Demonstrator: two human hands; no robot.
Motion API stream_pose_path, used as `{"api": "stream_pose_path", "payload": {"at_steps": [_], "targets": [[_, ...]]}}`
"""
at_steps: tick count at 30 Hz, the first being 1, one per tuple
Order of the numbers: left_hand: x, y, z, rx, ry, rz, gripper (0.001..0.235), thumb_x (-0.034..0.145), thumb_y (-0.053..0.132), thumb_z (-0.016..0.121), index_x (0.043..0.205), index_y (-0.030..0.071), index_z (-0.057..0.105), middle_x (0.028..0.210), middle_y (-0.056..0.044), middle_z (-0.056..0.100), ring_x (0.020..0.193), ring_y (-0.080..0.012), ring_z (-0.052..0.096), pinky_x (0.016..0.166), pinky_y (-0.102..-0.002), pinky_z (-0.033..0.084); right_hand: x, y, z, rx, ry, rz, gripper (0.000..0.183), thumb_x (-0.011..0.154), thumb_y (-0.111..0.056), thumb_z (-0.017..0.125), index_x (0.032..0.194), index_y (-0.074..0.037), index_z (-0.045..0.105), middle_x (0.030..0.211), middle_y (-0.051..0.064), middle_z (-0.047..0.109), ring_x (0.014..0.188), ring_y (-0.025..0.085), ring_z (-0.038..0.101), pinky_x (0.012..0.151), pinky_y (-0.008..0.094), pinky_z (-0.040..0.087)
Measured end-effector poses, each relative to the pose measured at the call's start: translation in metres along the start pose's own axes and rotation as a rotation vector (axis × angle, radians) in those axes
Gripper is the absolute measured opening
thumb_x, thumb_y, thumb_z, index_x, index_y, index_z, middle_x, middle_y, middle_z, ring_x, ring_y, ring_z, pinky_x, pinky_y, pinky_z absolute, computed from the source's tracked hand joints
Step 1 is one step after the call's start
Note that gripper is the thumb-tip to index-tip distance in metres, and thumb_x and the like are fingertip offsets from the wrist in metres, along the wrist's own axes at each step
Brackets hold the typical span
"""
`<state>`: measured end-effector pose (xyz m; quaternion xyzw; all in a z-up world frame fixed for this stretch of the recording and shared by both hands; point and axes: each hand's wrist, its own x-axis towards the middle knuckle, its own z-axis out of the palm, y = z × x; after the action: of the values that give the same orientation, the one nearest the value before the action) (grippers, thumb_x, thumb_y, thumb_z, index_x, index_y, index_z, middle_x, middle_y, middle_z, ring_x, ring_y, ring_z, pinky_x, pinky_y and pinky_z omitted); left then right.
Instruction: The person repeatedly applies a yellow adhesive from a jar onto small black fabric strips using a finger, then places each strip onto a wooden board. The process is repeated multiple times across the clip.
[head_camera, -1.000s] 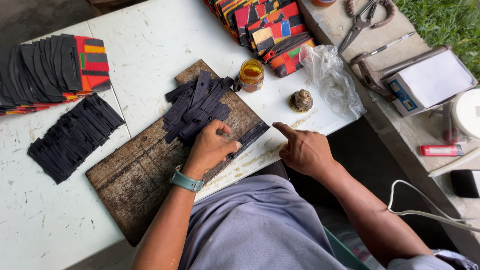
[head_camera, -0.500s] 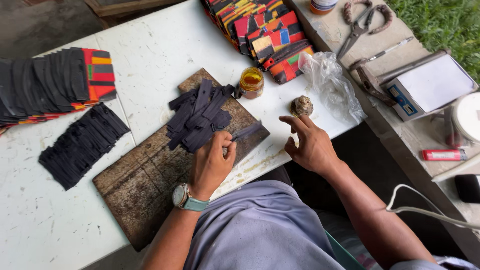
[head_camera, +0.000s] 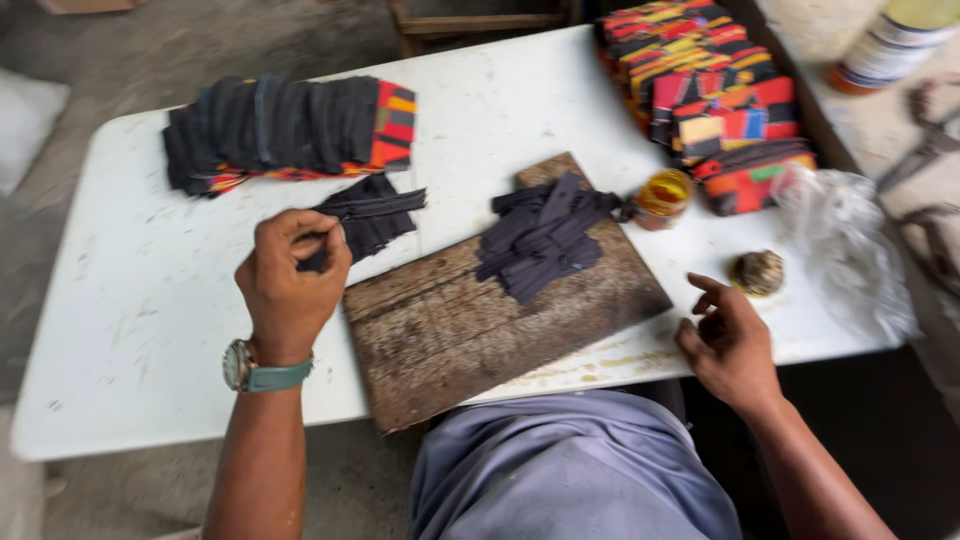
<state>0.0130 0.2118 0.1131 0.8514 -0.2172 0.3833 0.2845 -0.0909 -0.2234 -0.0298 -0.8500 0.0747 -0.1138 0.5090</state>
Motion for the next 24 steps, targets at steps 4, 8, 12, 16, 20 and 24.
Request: {"api": "stream_pose_path", "payload": {"at_steps": [4,8,12,16,20,24], "targets": [[-0.001,-0.034,-0.044,0.034,-0.059,-0.143,0.032,0.094,-0.003,0.077,0.117,-0.001,0.054,0.106,-0.013,0.074,0.097,-0.0237,0.078,0.077,-0.031,0.064,0.004,0.006,0.005,-0.022,0.016,0.013,0.059,0.085,-0.001,0.07,0.142,-0.006,0.058,0.101,0.004,0.059,0.07,0.009,0.054,0.063,0.026,0.048],[-0.008,-0.055,-0.07,0.075,-0.145,-0.156,0.029,0.093,-0.005,0.073,0.115,-0.001,0.055,0.106,-0.014,0.073,0.1,-0.0255,0.077,0.084,-0.034,0.066,0.004,0.015,0.004,-0.023,0.051,0.039,0.062,0.087,-0.003,0.07,0.148,-0.005,0.055,0.105,0.008,0.06,0.073,0.01,0.056,0.065,0.027,0.049],[-0.018,-0.066,-0.084,0.087,-0.305,-0.264,0.028,0.088,-0.005,0.072,0.112,0.001,0.059,0.103,-0.014,0.074,0.1,-0.0278,0.076,0.085,-0.037,0.064,0.007,0.019,0.006,-0.023,0.045,0.03,0.065,0.086,-0.005,0.07,0.149,-0.004,0.053,0.107,0.009,0.061,0.076,0.011,0.059,0.068,0.028,0.052],[-0.026,-0.082,-0.085,0.159,-0.535,-0.43,0.029,0.084,0.0,0.074,0.11,0.003,0.061,0.099,-0.014,0.074,0.097,-0.0291,0.075,0.076,-0.038,0.063,0.005,0.02,0.008,-0.056,0.054,0.036,0.066,0.086,-0.006,0.071,0.149,-0.004,0.052,0.107,0.01,0.063,0.078,0.012,0.062,0.071,0.029,0.053],[-0.025,-0.111,-0.067,0.179,-0.672,-0.471,0.03,0.082,-0.003,0.073,0.109,0.004,0.062,0.091,-0.013,0.074,0.082,-0.0275,0.074,0.075,-0.039,0.06,0.005,0.019,0.009,-0.095,0.073,0.014,0.066,0.086,-0.007,0.072,0.149,-0.005,0.054,0.105,0.01,0.063,0.079,0.012,0.062,0.072,0.029,0.053],[-0.016,-0.143,-0.039,0.176,-0.68,-0.41,0.029,0.083,-0.002,0.071,0.11,0.004,0.061,0.09,-0.012,0.074,0.081,-0.0262,0.073,0.073,-0.038,0.059,0.006,0.017,0.01,-0.117,0.074,0.026,0.067,0.084,-0.007,0.073,0.149,-0.005,0.054,0.103,0.009,0.064,0.077,0.012,0.062,0.072,0.03,0.054]]}}
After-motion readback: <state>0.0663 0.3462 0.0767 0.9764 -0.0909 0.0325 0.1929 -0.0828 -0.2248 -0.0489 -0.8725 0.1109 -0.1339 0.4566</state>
